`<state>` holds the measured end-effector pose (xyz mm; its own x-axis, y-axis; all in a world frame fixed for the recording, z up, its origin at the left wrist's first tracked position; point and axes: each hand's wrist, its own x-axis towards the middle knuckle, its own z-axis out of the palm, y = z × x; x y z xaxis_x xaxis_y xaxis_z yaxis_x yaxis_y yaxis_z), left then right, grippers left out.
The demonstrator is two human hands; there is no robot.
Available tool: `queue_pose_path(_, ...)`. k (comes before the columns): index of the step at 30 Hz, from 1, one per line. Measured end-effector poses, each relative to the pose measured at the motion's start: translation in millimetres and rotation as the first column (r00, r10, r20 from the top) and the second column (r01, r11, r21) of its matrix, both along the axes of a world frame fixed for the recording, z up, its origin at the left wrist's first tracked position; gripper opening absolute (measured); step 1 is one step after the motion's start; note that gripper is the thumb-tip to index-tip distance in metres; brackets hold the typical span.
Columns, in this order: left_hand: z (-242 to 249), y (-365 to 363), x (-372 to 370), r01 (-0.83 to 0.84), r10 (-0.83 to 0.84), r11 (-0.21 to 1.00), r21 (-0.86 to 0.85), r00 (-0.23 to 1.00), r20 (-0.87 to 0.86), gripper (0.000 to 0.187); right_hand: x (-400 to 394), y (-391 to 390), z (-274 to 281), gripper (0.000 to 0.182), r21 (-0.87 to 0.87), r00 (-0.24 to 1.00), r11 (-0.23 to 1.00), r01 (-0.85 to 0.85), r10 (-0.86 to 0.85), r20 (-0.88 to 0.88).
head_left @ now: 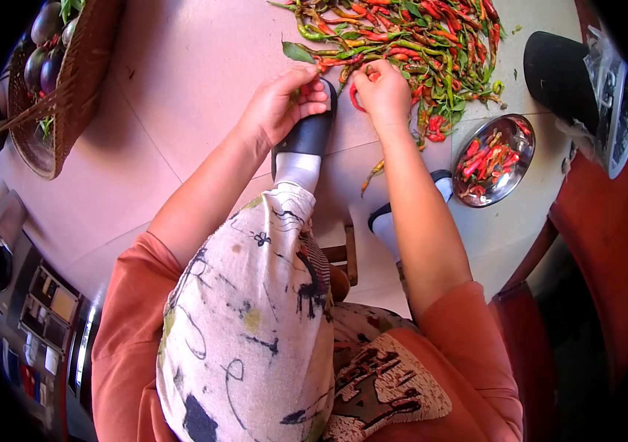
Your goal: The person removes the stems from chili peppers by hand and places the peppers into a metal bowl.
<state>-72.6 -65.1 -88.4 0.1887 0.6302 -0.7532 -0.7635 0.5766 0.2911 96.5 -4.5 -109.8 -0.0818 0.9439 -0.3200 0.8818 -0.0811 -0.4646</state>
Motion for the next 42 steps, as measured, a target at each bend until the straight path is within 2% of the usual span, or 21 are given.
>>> queue_pose_path(2, -2.3, 1.1, -1.0, 0.044, -0.044, 0.999, -0.011, 0.997, -0.061, 0.017, 8.2, 2.7, -2.3, 0.023, -0.011, 0.998, 1.000, 0.014, -0.015, -0.066)
queue_pose_path(4, -0.7, 4.1, 1.3, 0.155, -0.158, 0.987, -0.028, 0.976, -0.150, 0.017, 16.0, 8.5, 14.5, 0.019, -0.445, 0.853, 0.884, 0.142, -0.337, -0.398)
queue_pose_path(5, 0.3, 6.5, 3.9, 0.151, -0.153, 0.988, -0.026, 0.977, -0.146, 0.017, 19.3, 10.3, 23.8, 0.019, -0.444, 0.856, 0.885, 0.140, -0.333, -0.394)
queue_pose_path(7, 3.5, 11.4, 9.7, 0.252, -0.242, 0.968, 0.015, 0.944, -0.224, 0.017, 24.3, 10.8, 45.1, 0.016, -0.625, 0.661, 0.754, 0.203, -0.576, -0.481)
queue_pose_path(10, 9.7, 17.7, 11.3, 0.363, -0.351, 0.923, 0.126, 0.930, -0.108, 0.018, 24.4, 7.3, 59.6, 0.017, -0.660, 0.614, 0.738, 0.144, -0.590, -0.525)
queue_pose_path(11, 12.0, 19.5, 11.8, 0.361, -0.350, 0.924, 0.127, 0.931, -0.106, 0.018, 23.8, 6.3, 62.2, 0.018, -0.674, 0.588, 0.730, 0.109, -0.594, -0.549)
queue_pose_path(13, 18.1, 21.5, 12.7, 0.347, -0.357, 0.926, 0.152, 0.933, 0.041, 0.018, 21.2, 5.7, 68.9, 0.017, -0.676, 0.555, 0.730, 0.097, -0.604, -0.572)
queue_pose_path(17, 19.8, 19.1, 10.9, 0.364, -0.371, 0.926, 0.100, 0.926, 0.070, 0.018, 15.8, 4.8, 81.1, 0.018, -0.656, 0.598, 0.753, 0.054, -0.550, -0.583)
queue_pose_path(20, 15.7, 19.6, 5.7, 0.432, -0.448, 0.885, 0.175, 0.892, 0.066, 0.018, 13.2, 3.5, 85.8, 0.018, -0.646, 0.623, 0.763, 0.033, -0.521, -0.583)
queue_pose_path(22, 19.5, 23.0, 3.1, 0.500, -0.504, 0.844, 0.194, 0.863, -0.032, 0.019, 13.9, 2.0, 85.3, 0.017, -0.645, 0.635, 0.763, 0.030, -0.513, -0.577)
queue_pose_path(24, 25.7, 25.7, 0.9, 0.527, -0.521, 0.829, 0.186, 0.849, -0.086, 0.018, 16.2, -1.7, 80.2, 0.015, -0.763, 0.384, 0.646, -0.023, -0.699, -0.604)
queue_pose_path(25, 28.1, 25.7, 0.3, 0.554, -0.537, 0.813, 0.176, 0.832, -0.140, 0.018, 17.2, -4.1, 78.3, 0.015, -0.763, 0.384, 0.646, -0.023, -0.699, -0.603)
queue_pose_path(27, 28.8, 24.1, -0.5, 0.556, -0.538, 0.810, 0.188, 0.831, -0.143, 0.017, 19.2, -9.2, 74.3, 0.013, -0.871, 0.144, 0.475, -0.121, -0.860, -0.489)
queue_pose_path(28, 29.0, 23.4, -1.2, 0.558, -0.539, 0.806, 0.200, 0.830, -0.145, 0.016, 20.3, -12.4, 71.6, 0.013, -0.872, 0.144, 0.475, -0.122, -0.860, -0.489)
queue_pose_path(30, 28.4, 21.3, -2.3, 0.569, -0.550, 0.793, 0.218, 0.823, -0.142, 0.015, 20.8, -18.8, 68.5, 0.015, -0.898, -0.011, 0.379, -0.223, -0.922, -0.386)
queue_pose_path(31, 28.3, 19.2, -2.3, 0.579, -0.563, 0.780, 0.238, 0.815, -0.139, 0.014, 20.8, -22.6, 68.6, 0.015, -0.900, -0.012, 0.376, -0.222, -0.924, -0.383)
queue_pose_path(33, 27.7, 13.8, -1.3, 0.615, -0.580, 0.753, 0.235, 0.789, -0.203, 0.015, 18.2, -30.4, 71.7, 0.015, -0.912, 0.164, 0.407, -0.051, -0.897, -0.410)
queue_pose_path(34, 26.7, 12.5, -2.0, 0.648, -0.592, 0.725, 0.233, 0.759, -0.271, 0.016, 15.8, -32.7, 74.6, 0.013, -0.846, 0.277, 0.532, 0.023, -0.817, -0.506)
queue_pose_path(35, 25.7, 11.4, -3.3, 0.648, -0.592, 0.725, 0.233, 0.759, -0.272, 0.016, 12.2, -32.0, 75.6, 0.013, -0.846, 0.277, 0.532, 0.022, -0.817, -0.506)
queue_pose_path(37, 25.6, 9.0, -3.6, 0.510, -0.506, 0.850, 0.133, 0.860, -0.066, 0.021, 7.8, -30.0, 81.1, 0.012, -0.700, 0.439, 0.701, 0.138, -0.677, -0.591)
queue_pose_path(42, 29.0, 4.3, -7.2, 0.436, -0.456, 0.880, 0.189, 0.886, 0.080, 0.026, 7.3, -26.0, 82.2, 0.015, -0.579, 0.339, 0.783, 0.227, -0.620, -0.707)
